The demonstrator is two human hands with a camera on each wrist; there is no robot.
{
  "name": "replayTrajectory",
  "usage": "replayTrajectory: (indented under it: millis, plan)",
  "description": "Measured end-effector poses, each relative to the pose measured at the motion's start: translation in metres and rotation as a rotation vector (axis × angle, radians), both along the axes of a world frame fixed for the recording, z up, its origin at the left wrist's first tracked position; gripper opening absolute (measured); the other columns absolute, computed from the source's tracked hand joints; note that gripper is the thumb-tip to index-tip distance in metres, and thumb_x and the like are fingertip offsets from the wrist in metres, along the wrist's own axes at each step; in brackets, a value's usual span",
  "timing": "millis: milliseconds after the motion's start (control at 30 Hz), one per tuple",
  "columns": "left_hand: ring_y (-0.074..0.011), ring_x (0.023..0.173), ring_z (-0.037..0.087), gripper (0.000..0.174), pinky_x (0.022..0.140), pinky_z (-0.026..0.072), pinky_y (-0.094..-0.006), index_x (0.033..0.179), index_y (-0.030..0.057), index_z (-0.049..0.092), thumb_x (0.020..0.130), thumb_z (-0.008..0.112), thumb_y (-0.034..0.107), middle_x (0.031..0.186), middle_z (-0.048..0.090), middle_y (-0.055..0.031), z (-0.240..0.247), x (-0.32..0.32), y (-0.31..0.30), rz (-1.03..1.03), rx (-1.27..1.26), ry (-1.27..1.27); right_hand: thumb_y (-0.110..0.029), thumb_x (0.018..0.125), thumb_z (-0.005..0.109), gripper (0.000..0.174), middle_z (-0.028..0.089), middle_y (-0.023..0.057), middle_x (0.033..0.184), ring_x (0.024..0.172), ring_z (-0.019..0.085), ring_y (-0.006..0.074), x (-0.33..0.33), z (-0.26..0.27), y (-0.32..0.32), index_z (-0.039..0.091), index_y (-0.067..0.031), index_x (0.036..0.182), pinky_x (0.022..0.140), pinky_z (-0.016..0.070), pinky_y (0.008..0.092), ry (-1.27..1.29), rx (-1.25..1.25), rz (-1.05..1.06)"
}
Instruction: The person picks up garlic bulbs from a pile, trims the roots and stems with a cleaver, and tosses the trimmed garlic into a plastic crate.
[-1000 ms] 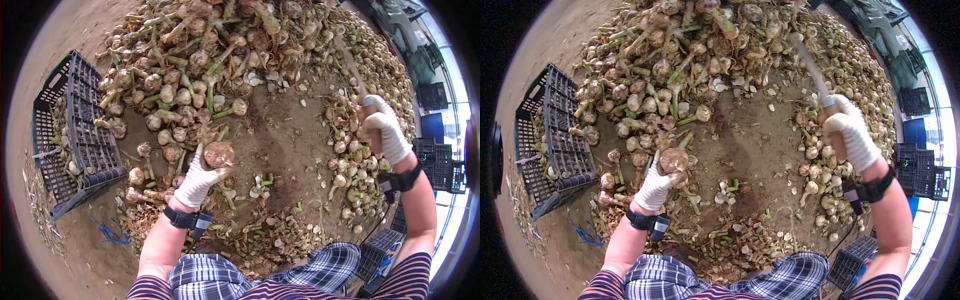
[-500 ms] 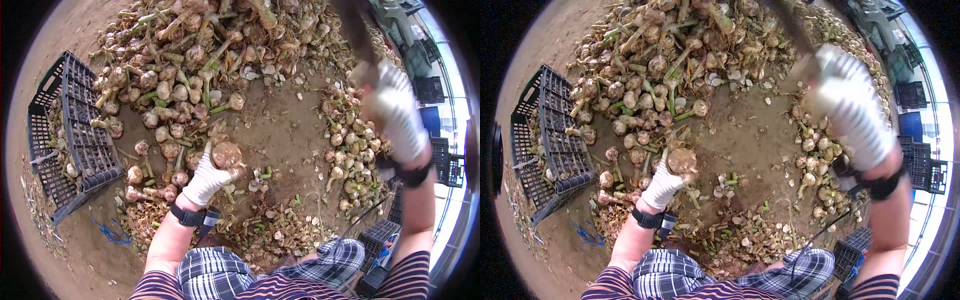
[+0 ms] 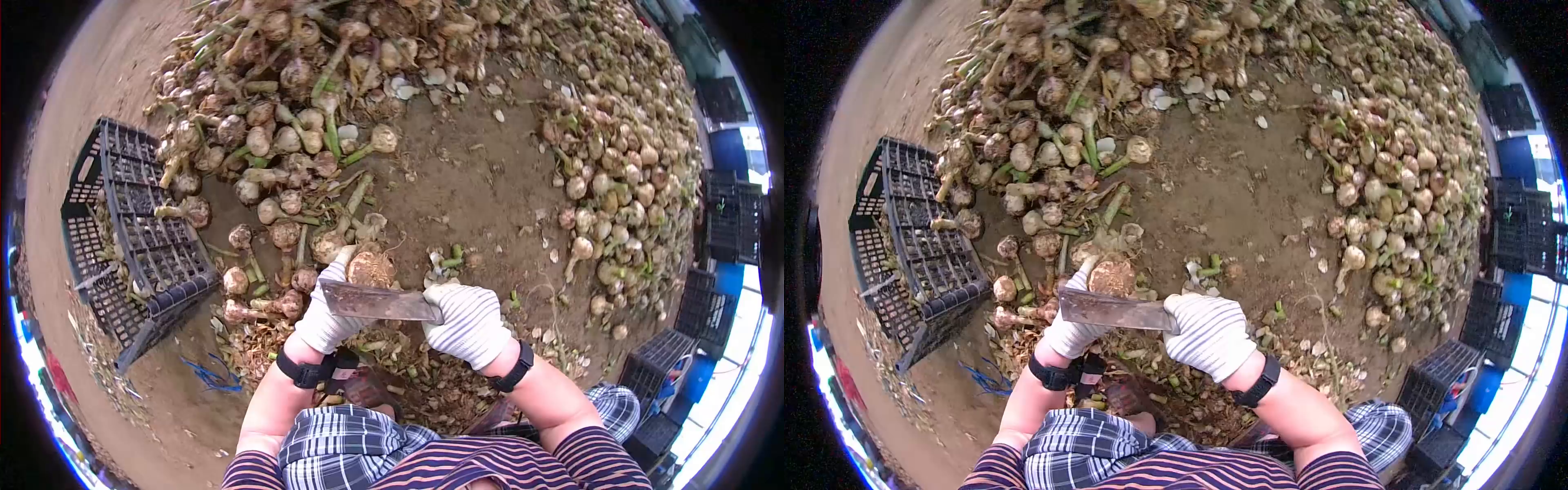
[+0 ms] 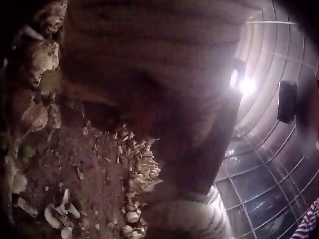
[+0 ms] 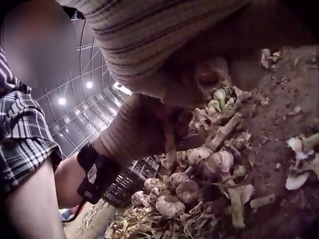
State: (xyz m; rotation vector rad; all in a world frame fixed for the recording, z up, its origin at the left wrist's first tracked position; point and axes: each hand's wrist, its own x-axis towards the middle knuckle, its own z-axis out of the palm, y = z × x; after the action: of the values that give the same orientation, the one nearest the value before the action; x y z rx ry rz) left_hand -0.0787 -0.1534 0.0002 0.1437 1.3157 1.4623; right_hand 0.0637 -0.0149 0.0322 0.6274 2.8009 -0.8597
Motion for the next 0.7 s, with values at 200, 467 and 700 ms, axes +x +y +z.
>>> replayTrajectory:
  millis: [200, 467, 700]
  plan:
    - [-0.0153, 0.081, 0.061, 0.040, 0.074, 0.0518, -0.0301, 0.115, 0.0047, 0.043, 0.082, 0.066, 0.006, 0.094, 0.063, -0.0049, -0.052, 0.018, 0.000, -0.200, 0.060, 0.577, -0.022, 0.069, 0.060, 0.015, 0.058, 0.0136, 0.066, 0.064, 0.061, 0.0327, 0.001, -0.006, -0.004, 0.057, -0.0089, 0.076, 0.055, 0.0475, 0.0427, -0.035, -0.034, -0.014]
    - [-0.0188, 0.084, 0.064, 0.039, 0.075, 0.0532, -0.0293, 0.104, 0.0047, 0.052, 0.075, 0.074, 0.020, 0.098, 0.064, -0.0082, -0.012, 0.038, 0.006, -0.166, -0.008, 0.336, -0.021, 0.069, 0.063, 0.014, 0.059, 0.0131, 0.064, 0.062, 0.060, 0.0338, 0.031, -0.044, -0.006, 0.063, -0.0098, 0.076, 0.055, 0.0477, 0.0401, 0.153, -0.059, -0.075]
    - [-0.0124, 0.095, 0.057, 0.069, 0.087, 0.0476, -0.0298, 0.120, 0.0052, 0.046, 0.061, 0.082, 0.010, 0.106, 0.058, -0.0038, 0.037, 0.015, 0.022, -0.319, 0.094, 0.239, -0.021, 0.077, 0.059, 0.015, 0.064, 0.0171, 0.071, 0.071, 0.063, 0.0366, 0.093, -0.085, 0.058, 0.064, -0.0076, 0.082, 0.064, 0.0509, 0.0413, -0.371, 0.139, -0.663]
